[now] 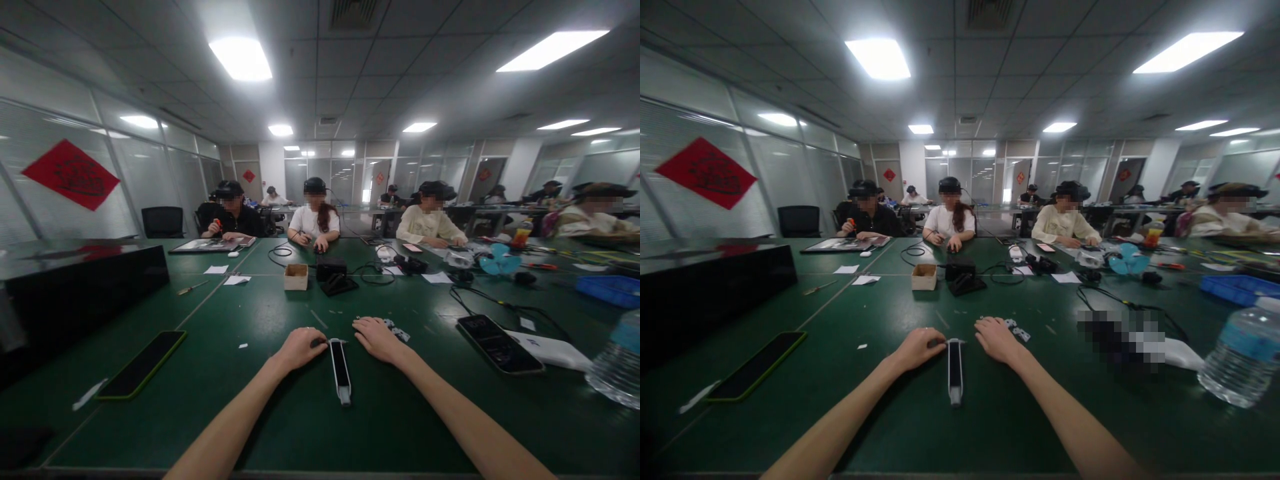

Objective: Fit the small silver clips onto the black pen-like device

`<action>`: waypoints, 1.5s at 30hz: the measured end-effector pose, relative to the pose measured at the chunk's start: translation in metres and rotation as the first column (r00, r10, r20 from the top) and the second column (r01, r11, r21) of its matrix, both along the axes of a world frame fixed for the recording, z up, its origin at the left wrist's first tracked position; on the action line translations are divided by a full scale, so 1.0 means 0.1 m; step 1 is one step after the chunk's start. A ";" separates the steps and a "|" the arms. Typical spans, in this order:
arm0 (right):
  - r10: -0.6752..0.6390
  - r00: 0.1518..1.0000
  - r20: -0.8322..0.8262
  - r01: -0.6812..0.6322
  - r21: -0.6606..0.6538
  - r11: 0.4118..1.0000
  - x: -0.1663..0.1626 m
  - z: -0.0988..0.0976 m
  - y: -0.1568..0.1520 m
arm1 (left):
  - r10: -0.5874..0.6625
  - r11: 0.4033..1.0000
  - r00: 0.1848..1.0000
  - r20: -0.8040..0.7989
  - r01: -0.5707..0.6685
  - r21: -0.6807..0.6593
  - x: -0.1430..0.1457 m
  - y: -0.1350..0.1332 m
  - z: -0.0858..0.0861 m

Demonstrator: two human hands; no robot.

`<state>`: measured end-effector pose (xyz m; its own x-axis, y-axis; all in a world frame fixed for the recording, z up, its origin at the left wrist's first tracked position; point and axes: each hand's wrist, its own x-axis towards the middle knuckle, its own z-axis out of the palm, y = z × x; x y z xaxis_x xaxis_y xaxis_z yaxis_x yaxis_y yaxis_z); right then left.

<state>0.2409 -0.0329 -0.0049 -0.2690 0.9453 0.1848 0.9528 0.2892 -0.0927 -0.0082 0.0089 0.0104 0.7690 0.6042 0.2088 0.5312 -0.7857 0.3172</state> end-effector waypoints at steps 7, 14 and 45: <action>-0.042 0.999 -0.027 0.044 0.063 0.997 0.11 0.07 0.00 | -0.006 1.000 1.000 0.004 0.006 -0.015 -0.01 -0.01 0.01; -0.109 0.993 -0.039 0.112 0.059 0.992 0.24 0.04 0.04 | -0.009 1.000 1.000 0.005 0.009 -0.026 -0.01 -0.01 0.01; -0.143 0.990 0.012 0.143 0.000 0.990 0.14 0.13 -0.01 | -0.023 1.000 0.999 0.036 0.023 -0.014 -0.02 0.00 -0.02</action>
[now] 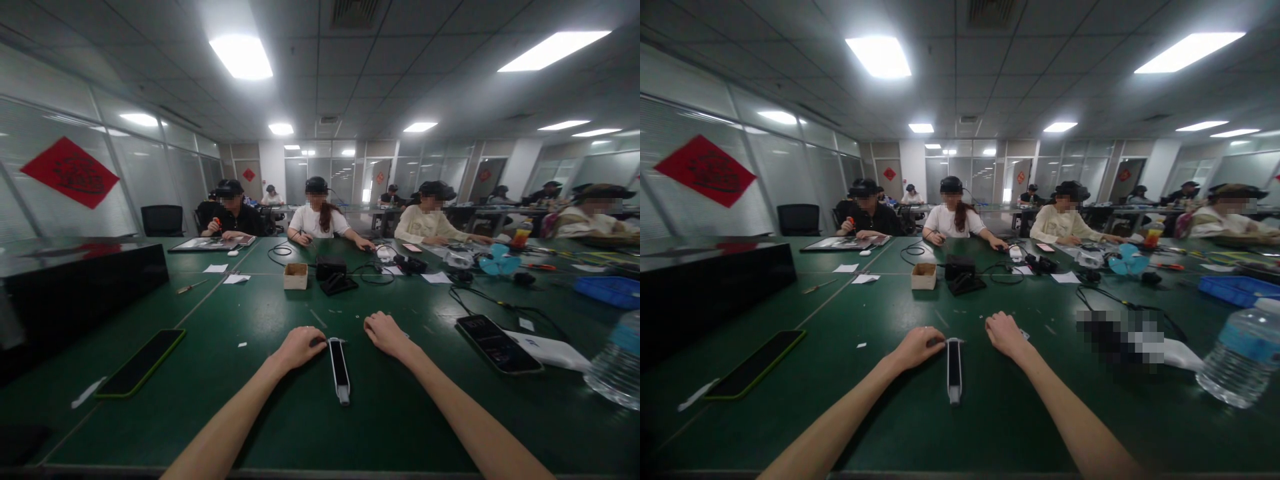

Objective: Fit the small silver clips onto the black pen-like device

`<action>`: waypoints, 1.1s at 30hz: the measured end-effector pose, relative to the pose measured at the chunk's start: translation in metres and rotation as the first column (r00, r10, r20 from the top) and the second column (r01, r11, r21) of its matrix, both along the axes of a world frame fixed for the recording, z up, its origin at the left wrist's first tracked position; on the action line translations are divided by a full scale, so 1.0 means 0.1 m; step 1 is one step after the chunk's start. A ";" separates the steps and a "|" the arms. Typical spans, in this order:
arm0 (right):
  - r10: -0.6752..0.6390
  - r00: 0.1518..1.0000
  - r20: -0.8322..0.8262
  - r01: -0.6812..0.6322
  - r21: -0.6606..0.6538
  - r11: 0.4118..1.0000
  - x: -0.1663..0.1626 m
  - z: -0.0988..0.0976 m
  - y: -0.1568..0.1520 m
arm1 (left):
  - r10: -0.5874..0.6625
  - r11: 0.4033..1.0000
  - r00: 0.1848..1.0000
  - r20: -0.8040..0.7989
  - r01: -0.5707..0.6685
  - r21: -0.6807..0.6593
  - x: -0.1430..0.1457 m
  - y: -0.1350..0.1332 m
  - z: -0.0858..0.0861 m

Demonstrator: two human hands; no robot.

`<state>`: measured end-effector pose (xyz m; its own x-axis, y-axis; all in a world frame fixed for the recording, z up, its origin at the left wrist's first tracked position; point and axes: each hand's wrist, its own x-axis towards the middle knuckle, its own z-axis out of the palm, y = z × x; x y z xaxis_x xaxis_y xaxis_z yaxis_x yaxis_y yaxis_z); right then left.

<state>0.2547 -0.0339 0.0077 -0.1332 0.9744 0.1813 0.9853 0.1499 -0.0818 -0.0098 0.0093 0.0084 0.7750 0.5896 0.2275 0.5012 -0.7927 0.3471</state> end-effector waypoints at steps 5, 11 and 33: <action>0.006 0.999 0.047 -0.006 0.002 1.000 -0.02 0.02 0.00 | 0.016 1.000 1.000 -0.007 -0.016 0.012 0.01 0.02 -0.02; 0.003 0.998 0.062 -0.002 -0.014 1.000 -0.02 0.01 0.00 | 0.012 1.000 1.000 -0.006 -0.012 -0.001 0.00 0.00 0.00; 0.029 0.996 -0.079 -0.028 0.010 1.000 -0.06 0.01 -0.01 | 0.068 0.994 0.995 0.068 -0.073 0.076 0.01 -0.01 -0.01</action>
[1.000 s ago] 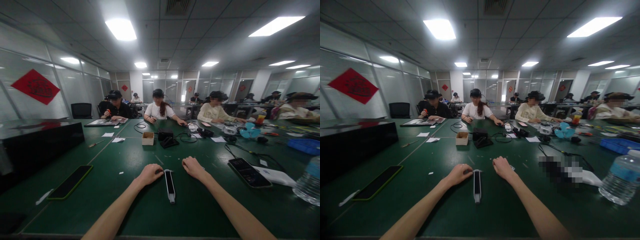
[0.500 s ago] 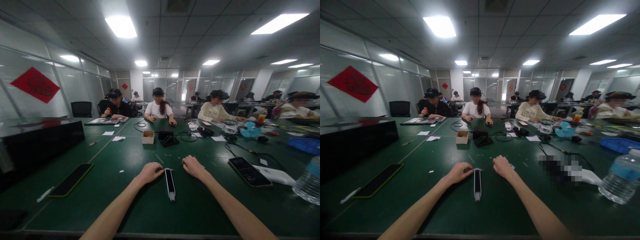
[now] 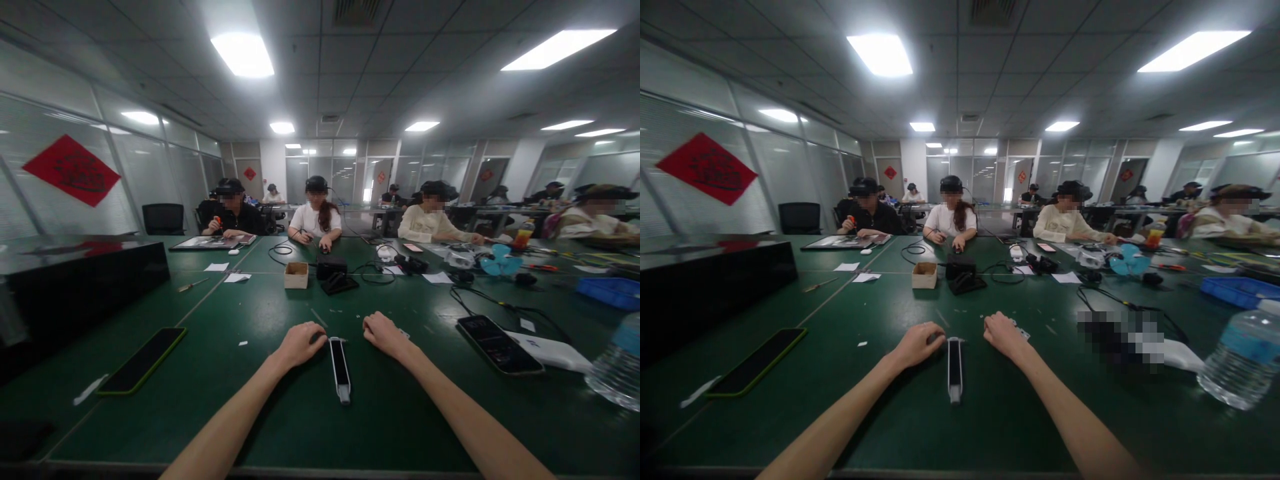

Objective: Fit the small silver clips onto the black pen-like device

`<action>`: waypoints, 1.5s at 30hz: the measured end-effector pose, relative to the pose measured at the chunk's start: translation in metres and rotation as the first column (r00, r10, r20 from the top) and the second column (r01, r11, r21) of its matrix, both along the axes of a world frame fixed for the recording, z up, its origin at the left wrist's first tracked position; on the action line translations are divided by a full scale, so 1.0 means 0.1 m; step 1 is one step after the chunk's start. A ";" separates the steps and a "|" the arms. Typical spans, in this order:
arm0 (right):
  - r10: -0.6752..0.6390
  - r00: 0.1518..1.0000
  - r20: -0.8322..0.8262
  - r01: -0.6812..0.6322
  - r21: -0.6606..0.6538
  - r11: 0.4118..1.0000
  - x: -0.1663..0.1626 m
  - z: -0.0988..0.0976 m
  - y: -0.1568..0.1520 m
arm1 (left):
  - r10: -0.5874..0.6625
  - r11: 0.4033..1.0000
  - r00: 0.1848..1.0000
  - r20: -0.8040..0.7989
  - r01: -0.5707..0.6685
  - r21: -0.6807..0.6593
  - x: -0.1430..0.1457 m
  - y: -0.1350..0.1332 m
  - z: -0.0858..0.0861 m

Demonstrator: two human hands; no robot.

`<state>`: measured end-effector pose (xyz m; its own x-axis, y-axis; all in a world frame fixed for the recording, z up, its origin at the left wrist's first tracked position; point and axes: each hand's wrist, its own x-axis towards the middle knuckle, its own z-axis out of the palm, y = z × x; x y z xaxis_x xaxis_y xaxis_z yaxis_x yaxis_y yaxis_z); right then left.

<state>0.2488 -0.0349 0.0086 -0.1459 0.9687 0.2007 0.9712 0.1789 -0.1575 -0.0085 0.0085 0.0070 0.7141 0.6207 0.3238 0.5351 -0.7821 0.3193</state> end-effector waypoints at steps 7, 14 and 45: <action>0.153 0.970 -0.192 -0.126 0.146 0.981 -0.14 0.01 -0.07 | 0.057 0.995 0.998 0.041 -0.060 0.079 0.01 -0.04 0.03; 0.268 0.824 -0.499 -0.166 0.239 0.957 -0.55 0.02 -0.23 | -0.018 0.987 0.998 0.068 0.007 0.161 0.07 -0.12 0.04; 0.205 0.920 -0.334 -0.124 0.248 0.961 -0.39 -0.01 -0.21 | -0.038 0.998 0.997 -0.064 0.041 0.037 -0.09 0.04 0.09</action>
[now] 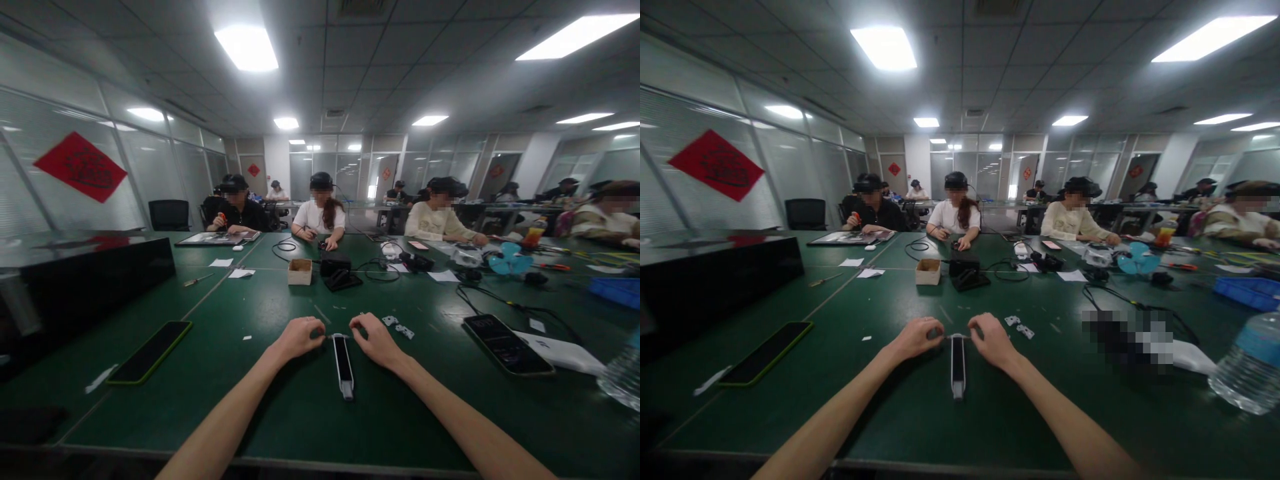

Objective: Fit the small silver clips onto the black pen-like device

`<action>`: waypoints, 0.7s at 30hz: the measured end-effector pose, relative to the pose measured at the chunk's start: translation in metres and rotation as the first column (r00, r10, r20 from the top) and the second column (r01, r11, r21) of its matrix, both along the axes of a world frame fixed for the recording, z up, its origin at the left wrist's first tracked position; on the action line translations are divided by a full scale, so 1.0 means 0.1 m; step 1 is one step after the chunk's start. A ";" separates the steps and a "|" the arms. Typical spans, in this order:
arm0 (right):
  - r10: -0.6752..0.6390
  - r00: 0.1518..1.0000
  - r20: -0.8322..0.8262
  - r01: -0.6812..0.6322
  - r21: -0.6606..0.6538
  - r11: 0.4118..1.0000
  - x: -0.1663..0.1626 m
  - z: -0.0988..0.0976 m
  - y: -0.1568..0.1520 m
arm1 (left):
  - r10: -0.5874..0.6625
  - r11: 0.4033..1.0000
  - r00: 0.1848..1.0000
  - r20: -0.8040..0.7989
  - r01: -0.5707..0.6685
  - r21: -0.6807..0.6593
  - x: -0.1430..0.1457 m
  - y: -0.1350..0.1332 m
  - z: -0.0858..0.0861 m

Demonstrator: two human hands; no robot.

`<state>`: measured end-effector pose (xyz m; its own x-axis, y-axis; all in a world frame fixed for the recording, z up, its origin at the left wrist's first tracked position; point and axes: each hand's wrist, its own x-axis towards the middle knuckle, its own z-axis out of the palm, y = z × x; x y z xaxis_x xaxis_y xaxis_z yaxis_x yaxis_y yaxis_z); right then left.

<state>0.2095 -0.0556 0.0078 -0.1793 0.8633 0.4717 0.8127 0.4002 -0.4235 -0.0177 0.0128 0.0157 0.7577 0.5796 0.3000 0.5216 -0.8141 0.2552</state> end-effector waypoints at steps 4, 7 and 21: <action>-0.007 0.996 0.094 0.016 -0.100 0.995 0.03 -0.02 0.00 | -0.006 0.999 0.999 -0.054 0.004 -0.037 0.00 -0.01 0.00; 0.014 0.991 0.132 0.005 -0.138 0.990 0.02 -0.04 0.01 | -0.005 0.999 0.999 -0.048 0.003 -0.048 0.02 -0.01 -0.02; 0.052 0.989 0.138 -0.028 -0.175 0.984 0.01 -0.04 0.01 | 0.016 0.988 1.000 -0.015 -0.018 -0.154 0.06 0.02 -0.09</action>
